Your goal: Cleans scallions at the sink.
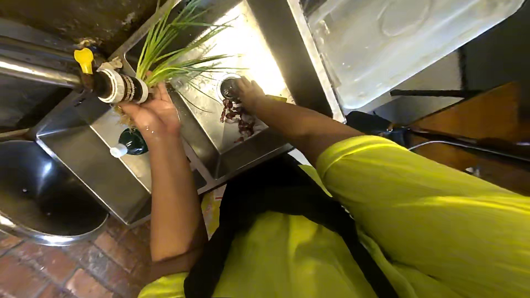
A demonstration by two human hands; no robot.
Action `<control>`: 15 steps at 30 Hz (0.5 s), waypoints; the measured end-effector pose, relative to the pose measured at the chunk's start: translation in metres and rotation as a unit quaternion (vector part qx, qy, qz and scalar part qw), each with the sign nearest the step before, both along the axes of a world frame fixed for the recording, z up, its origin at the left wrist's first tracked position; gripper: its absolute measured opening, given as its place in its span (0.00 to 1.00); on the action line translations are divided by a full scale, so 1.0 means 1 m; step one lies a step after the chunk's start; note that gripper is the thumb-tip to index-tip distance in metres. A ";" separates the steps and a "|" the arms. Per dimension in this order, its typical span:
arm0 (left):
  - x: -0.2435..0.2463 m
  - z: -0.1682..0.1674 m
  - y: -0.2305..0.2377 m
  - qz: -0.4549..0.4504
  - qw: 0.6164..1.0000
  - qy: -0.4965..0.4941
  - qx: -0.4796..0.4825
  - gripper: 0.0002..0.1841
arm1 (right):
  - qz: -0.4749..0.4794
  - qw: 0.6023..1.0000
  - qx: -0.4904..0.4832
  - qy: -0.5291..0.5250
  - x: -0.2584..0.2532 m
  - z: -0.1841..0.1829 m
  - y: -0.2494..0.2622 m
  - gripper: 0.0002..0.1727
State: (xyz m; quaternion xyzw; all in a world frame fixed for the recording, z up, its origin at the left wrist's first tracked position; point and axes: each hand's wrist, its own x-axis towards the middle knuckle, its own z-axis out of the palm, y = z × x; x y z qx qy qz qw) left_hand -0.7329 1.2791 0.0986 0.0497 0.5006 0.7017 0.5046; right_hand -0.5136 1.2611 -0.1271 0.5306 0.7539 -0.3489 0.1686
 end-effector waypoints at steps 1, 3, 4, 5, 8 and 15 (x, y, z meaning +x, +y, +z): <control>-0.001 0.001 -0.001 -0.003 1.000 0.001 0.002 0.35 | -0.021 0.999 -0.029 -0.002 0.002 0.009 -0.010 0.33; 0.001 0.004 0.000 0.003 1.000 0.003 -0.001 0.33 | -0.090 0.992 -0.088 0.010 -0.001 0.030 -0.030 0.39; 0.001 0.006 0.001 0.006 1.000 0.002 -0.001 0.32 | -0.107 0.987 -0.117 0.019 -0.005 0.038 -0.039 0.39; 0.002 0.007 0.001 0.008 1.000 0.000 -0.001 0.32 | -0.094 0.983 -0.153 0.024 -0.010 0.045 -0.046 0.42; 0.002 0.006 0.002 0.011 1.000 0.005 0.000 0.31 | -0.041 0.976 -0.209 0.042 -0.024 0.066 -0.042 0.36; 0.002 0.009 -0.001 -0.003 1.000 0.017 -0.002 0.30 | -0.089 0.993 -0.071 0.024 -0.035 0.022 0.011 0.36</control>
